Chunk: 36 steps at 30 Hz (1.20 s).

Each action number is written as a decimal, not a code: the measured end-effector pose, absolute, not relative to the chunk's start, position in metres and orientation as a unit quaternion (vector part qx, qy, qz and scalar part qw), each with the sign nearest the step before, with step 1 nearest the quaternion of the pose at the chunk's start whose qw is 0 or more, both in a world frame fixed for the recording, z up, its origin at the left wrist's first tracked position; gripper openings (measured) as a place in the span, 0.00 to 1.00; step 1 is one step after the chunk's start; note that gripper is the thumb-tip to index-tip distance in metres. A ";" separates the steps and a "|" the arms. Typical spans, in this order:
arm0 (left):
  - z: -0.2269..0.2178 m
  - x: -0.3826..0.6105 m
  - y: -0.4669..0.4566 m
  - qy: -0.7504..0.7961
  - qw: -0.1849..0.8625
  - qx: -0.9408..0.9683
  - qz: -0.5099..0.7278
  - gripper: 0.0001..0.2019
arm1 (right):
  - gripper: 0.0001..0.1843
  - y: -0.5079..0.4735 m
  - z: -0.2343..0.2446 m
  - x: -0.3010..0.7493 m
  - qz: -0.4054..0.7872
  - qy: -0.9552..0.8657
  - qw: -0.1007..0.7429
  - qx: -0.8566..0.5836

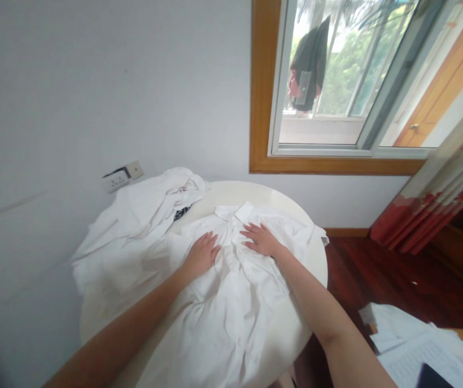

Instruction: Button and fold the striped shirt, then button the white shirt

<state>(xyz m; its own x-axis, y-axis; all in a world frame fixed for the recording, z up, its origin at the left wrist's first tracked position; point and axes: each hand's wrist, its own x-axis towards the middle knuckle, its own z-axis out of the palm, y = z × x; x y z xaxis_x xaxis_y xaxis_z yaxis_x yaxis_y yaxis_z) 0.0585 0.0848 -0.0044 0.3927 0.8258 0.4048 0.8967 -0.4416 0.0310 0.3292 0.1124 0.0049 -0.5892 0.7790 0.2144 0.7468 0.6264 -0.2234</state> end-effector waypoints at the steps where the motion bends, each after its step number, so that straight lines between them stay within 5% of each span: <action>1: -0.008 0.053 0.083 -0.506 0.093 -0.837 -0.187 0.22 | 0.27 0.113 0.005 0.330 0.053 -0.890 0.145 -0.430; 10: -0.003 0.028 0.082 -0.453 0.067 -0.869 -0.186 0.21 | 0.24 0.118 0.005 0.343 0.048 -0.887 0.156 -0.433; 17: 0.006 0.043 0.076 -0.421 0.007 -0.882 -0.212 0.19 | 0.24 0.103 0.026 0.307 0.053 -0.870 0.249 -0.421; 23: 0.005 0.052 0.070 -0.398 -0.028 -0.889 -0.223 0.19 | 0.24 0.097 0.016 0.286 0.142 -0.897 0.199 -0.368; 36: 0.003 0.050 0.070 -0.407 -0.031 -0.885 -0.223 0.20 | 0.14 0.088 0.017 0.269 0.052 -0.895 0.231 -0.378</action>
<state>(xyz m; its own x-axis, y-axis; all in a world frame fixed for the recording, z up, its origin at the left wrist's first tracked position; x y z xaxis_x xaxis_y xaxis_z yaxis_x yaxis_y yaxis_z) 0.0495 0.0698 0.0033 0.5686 0.7352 0.3689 0.7074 -0.6660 0.2369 0.2693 0.0878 0.0174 -0.6072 0.7004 0.3753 0.6525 0.7090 -0.2675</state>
